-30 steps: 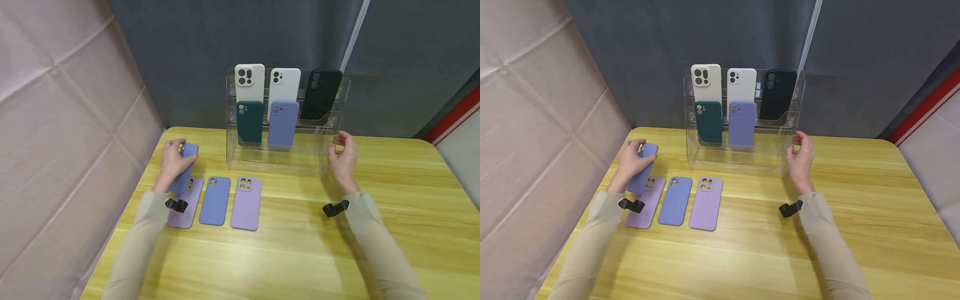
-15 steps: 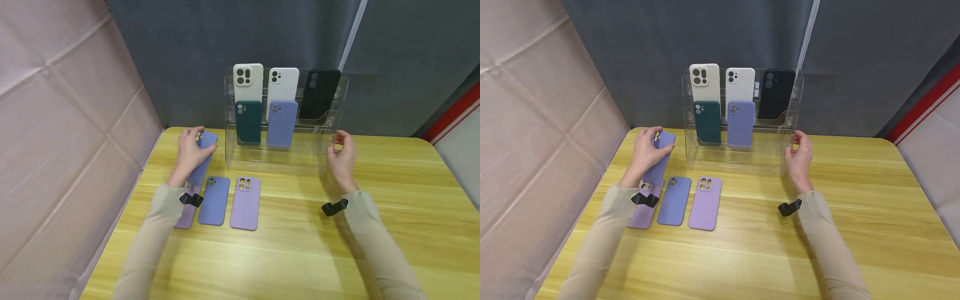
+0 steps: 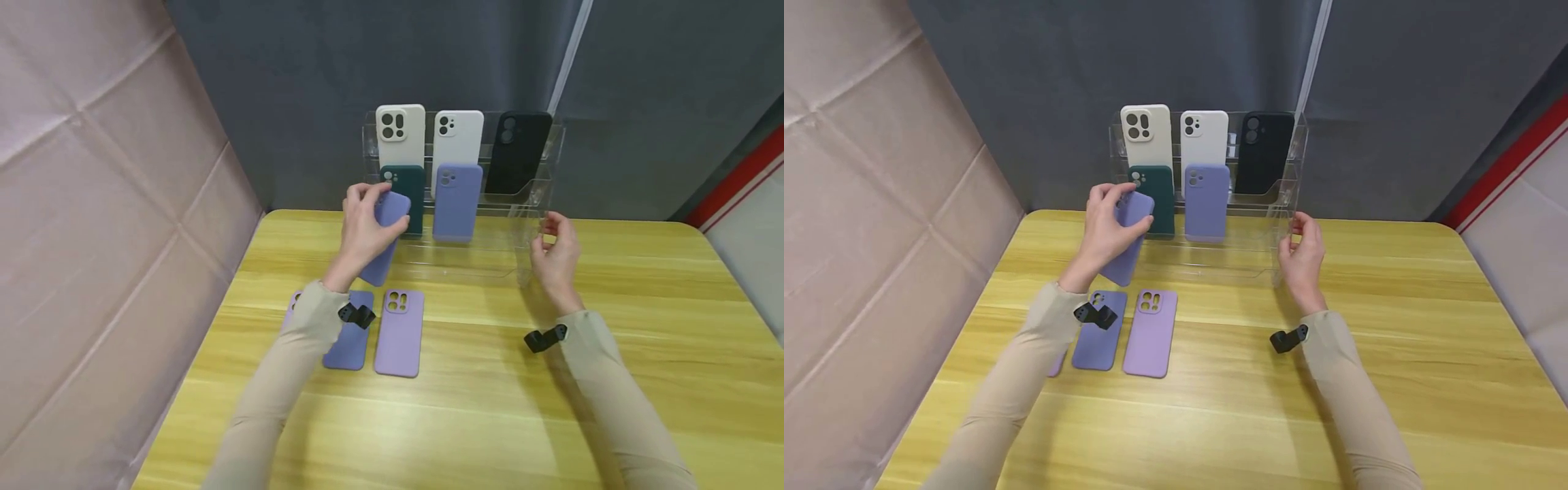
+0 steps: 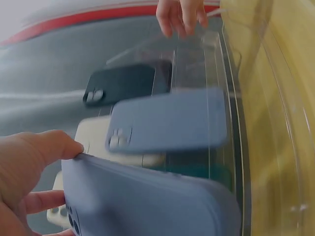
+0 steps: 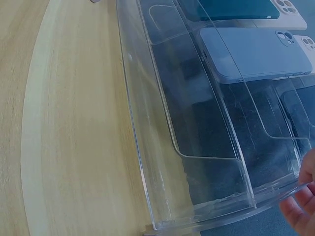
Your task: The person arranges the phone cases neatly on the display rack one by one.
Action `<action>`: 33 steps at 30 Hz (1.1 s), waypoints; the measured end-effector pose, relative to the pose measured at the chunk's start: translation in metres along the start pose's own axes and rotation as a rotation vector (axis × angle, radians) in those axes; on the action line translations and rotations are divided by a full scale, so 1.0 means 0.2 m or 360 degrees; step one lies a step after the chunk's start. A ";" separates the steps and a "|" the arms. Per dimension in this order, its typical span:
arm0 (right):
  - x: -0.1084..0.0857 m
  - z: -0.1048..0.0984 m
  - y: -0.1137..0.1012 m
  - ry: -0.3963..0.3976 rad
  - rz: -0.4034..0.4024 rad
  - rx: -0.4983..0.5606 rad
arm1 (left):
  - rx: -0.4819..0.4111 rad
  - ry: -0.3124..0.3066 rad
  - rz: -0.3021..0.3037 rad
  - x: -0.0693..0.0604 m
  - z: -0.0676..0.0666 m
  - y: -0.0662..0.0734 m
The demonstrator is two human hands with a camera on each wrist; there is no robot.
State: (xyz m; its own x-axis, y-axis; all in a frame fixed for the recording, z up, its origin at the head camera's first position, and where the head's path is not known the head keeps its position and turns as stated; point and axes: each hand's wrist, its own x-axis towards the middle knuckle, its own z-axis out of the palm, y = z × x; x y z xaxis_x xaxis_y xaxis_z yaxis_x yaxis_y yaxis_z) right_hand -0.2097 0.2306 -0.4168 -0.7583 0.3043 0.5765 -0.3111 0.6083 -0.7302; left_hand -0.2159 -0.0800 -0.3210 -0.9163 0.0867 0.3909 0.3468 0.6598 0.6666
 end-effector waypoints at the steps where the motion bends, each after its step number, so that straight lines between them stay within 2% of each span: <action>1: 0.00 0.00 0.00 0.0001 -0.0008 -0.0005 | -0.0012 0.0001 0.0014 0.01 0.02 0.02; 9: 0.00 -0.01 0.02 0.0004 -0.0038 -0.0022 | -0.0099 0.0107 0.0144 0.06 0.20 0.20; 14: 0.00 -0.01 0.02 0.0001 -0.0061 -0.0017 | -0.0153 0.0153 0.0166 0.08 0.30 0.29; 22: -0.01 0.00 0.02 0.0020 -0.0076 -0.0002 | -0.0283 0.0367 0.0244 0.14 0.46 0.42; 27: -0.01 0.01 0.03 0.0040 -0.0115 0.0003 | -0.0301 0.0485 0.0299 0.19 0.56 0.51; 33: -0.01 0.01 0.03 0.0039 -0.0090 0.0015 | -0.0328 0.0631 0.0368 0.23 0.69 0.59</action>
State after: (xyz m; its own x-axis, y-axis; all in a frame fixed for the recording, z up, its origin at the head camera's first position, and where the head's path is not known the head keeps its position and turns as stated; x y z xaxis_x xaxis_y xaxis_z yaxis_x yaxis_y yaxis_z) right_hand -0.2106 0.2326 -0.4233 -0.7250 0.2879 0.6256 -0.3582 0.6182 -0.6996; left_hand -0.2444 0.1049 -0.3108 -0.6784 -0.1033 0.7274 0.6007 0.4922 0.6300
